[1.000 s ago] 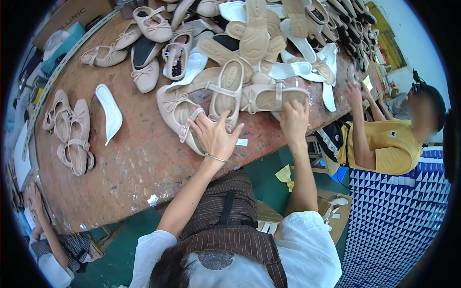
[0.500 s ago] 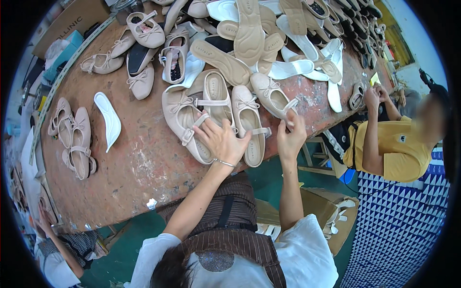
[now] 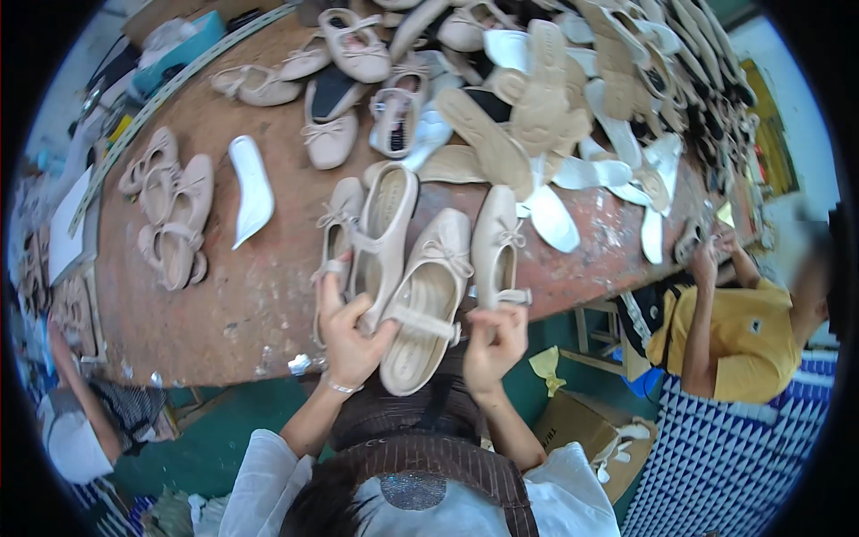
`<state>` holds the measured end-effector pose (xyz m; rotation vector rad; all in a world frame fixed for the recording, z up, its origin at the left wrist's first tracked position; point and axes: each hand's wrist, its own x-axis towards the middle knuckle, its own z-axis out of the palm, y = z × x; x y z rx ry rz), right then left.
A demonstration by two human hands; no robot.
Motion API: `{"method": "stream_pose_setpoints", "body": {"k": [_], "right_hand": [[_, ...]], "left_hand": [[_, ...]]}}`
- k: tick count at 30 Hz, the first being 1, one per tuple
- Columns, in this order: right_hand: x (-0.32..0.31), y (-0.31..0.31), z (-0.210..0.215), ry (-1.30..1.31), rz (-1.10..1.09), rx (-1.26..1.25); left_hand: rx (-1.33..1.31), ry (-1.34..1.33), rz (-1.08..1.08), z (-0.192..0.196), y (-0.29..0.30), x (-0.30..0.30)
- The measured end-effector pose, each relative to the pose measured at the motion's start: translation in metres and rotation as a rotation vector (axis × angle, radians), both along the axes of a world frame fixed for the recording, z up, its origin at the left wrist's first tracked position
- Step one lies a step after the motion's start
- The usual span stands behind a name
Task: The person picks up a shoe, inserts a white insole, and then inserts a beige insole over it. They press the insoles down by hand and smooth the interior before placing the shoe back on the table.
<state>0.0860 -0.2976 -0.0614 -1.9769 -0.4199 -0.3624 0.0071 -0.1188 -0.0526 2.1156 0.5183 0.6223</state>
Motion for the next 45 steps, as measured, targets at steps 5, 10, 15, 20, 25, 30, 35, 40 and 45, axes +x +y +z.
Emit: {"method": "stream_pose_setpoints", "body": {"k": [5, 10, 15, 20, 25, 30, 35, 40, 45], "right_hand": [[-0.042, 0.124, 0.016, 0.139, 0.444, 0.367], [-0.051, 0.249, 0.059, -0.05, 1.027, 0.57], [0.007, 0.278, 0.0, -0.05, 0.625, 0.029], [0.057, 0.22, -0.02, -0.02, 0.396, 0.078], [0.16, 0.086, -0.022, -0.184, -0.112, -0.269], [0.205, 0.06, -0.021, -0.32, -0.171, -0.551], [0.226, 0.083, -0.035, -0.193, -0.155, -0.65], [0.236, 0.07, -0.032, -0.107, -0.014, -0.558], [0.235, 0.043, -0.038, 0.091, 0.29, -0.349]], "left_hand": [[0.071, -0.058, 0.319, 0.052, 0.097, -0.089], [0.56, -0.007, 0.537, 0.092, 0.259, -0.193], [0.343, 0.18, 0.573, 0.035, 0.443, -0.197], [0.337, 0.047, 0.475, -0.123, 0.565, -0.313], [0.088, -0.118, 0.684, -0.083, 0.511, -0.226], [0.432, -0.239, 0.522, 0.03, 0.287, 0.022], [0.424, 0.139, -0.099, -0.015, 0.165, 0.168], [0.368, 0.391, -0.034, -0.05, 0.132, 0.242], [0.368, 0.196, -0.056, -0.017, 0.143, 0.206]]}}
